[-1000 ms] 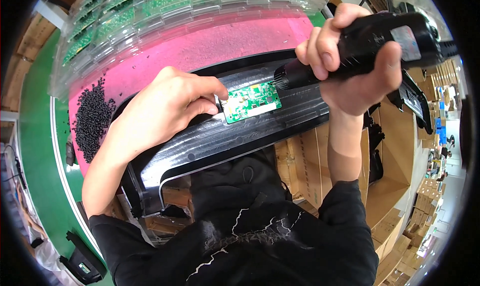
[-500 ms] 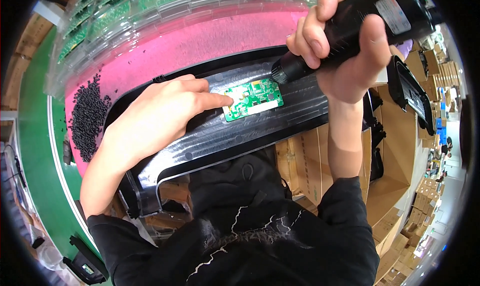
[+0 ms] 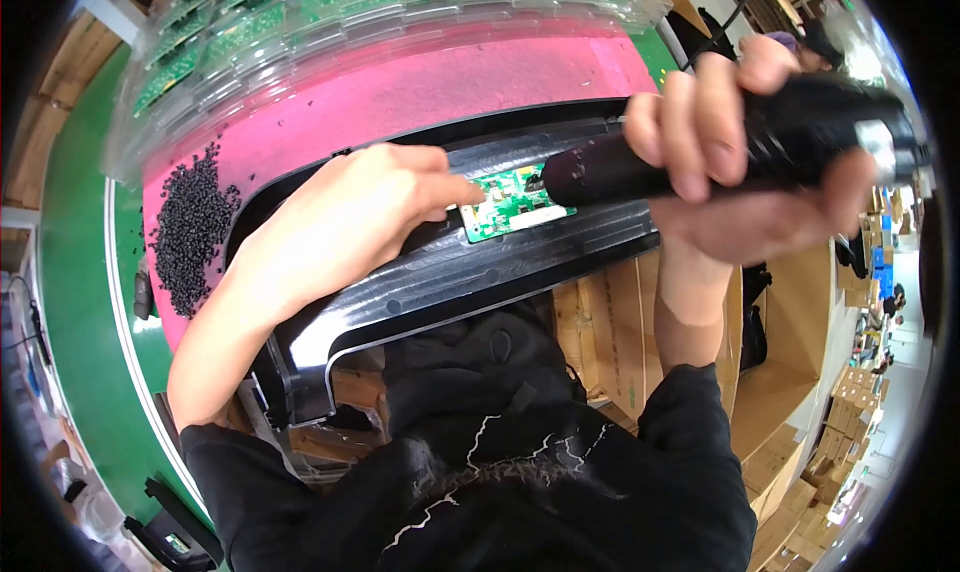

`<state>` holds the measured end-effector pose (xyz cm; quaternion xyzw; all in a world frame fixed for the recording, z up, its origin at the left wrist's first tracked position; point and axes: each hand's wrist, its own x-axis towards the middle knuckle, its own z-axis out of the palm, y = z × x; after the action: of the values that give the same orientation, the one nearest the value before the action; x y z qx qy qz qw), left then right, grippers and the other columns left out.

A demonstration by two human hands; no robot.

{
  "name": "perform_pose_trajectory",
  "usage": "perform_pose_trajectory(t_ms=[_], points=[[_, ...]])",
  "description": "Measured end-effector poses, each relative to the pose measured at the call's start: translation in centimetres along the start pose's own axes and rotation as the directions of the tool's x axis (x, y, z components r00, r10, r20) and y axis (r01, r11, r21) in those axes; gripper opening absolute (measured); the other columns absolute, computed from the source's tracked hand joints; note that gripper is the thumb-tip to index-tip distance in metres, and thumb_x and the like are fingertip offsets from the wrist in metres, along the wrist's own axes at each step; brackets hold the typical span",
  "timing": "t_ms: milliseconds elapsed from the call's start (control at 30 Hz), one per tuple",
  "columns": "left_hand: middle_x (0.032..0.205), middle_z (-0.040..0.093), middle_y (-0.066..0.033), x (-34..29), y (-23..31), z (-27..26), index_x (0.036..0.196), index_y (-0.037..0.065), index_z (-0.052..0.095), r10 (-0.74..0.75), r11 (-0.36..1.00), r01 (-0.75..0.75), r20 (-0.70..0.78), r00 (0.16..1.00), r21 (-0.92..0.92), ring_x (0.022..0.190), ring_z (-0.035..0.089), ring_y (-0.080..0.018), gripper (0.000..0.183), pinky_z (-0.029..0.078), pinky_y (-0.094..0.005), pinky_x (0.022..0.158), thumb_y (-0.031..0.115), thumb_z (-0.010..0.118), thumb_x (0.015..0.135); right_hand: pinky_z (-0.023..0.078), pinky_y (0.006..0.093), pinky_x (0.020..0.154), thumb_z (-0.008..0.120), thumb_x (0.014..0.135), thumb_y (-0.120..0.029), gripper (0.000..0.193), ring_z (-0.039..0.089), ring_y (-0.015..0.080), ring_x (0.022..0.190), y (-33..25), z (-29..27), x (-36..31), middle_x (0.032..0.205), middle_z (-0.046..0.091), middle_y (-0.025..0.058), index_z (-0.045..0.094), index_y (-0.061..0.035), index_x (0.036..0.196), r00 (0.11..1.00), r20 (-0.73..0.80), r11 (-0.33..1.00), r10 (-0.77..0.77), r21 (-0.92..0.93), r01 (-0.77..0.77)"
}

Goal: Assemble circuit boards into plastic housings using an electric screwdriver.

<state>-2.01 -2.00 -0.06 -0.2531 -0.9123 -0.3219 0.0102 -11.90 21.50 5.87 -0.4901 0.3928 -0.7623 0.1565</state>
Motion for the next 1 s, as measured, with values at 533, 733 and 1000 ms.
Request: perform_pose_trajectory(t_ms=[533, 733, 1000], points=[[0.092, 0.073, -0.0140, 0.0, 1.5, -0.7, 0.103, -0.005, 0.070, 0.002, 0.878, -0.178, -0.367, 0.930, -0.445, 0.082, 0.072, -0.0176, 0.027, 0.061, -0.0292, 0.069, -0.004, 0.077, 0.077, 0.046, 0.0299, 0.066, 0.067, 0.081, -0.059, 0.061, 0.052, 0.0065, 0.055, -1.8, 2.3, 1.0, 0.071, 0.054, -0.0065, 0.053, -0.0100, 0.113, 0.983, 0.169, 0.994, -0.073, -0.072, 0.086], [0.085, 0.073, -0.0115, 0.1, 1.0, -0.4, 0.097, -0.001, 0.072, 0.112, 0.971, -0.192, -0.441, 0.890, -0.140, 0.079, 0.073, -0.0230, 0.017, 0.058, -0.0302, 0.070, -0.004, 0.073, 0.080, 0.045, 0.0302, 0.068, 0.063, 0.081, -0.072, 0.072, 0.054, 0.0083, 0.060, 0.3, 1.7, 2.1, 0.074, 0.054, -0.0049, 0.053, -0.0113, 0.119, 0.949, 0.304, 0.993, -0.076, -0.068, 0.102], [0.083, 0.067, -0.0130, 0.2, 0.2, -0.2, 0.095, -0.001, 0.063, -0.018, 0.999, 0.038, -0.511, 0.859, 0.030, 0.074, 0.069, -0.0267, 0.007, 0.053, -0.0327, 0.065, -0.002, 0.066, 0.088, 0.038, 0.0285, 0.053, 0.045, 0.087, -0.078, 0.079, 0.046, 0.0111, 0.049, 4.2, 2.9, 1.5, 0.064, 0.052, 0.0027, 0.053, -0.0038, 0.112, 0.997, -0.061, 0.996, -0.053, -0.069, 0.049]])
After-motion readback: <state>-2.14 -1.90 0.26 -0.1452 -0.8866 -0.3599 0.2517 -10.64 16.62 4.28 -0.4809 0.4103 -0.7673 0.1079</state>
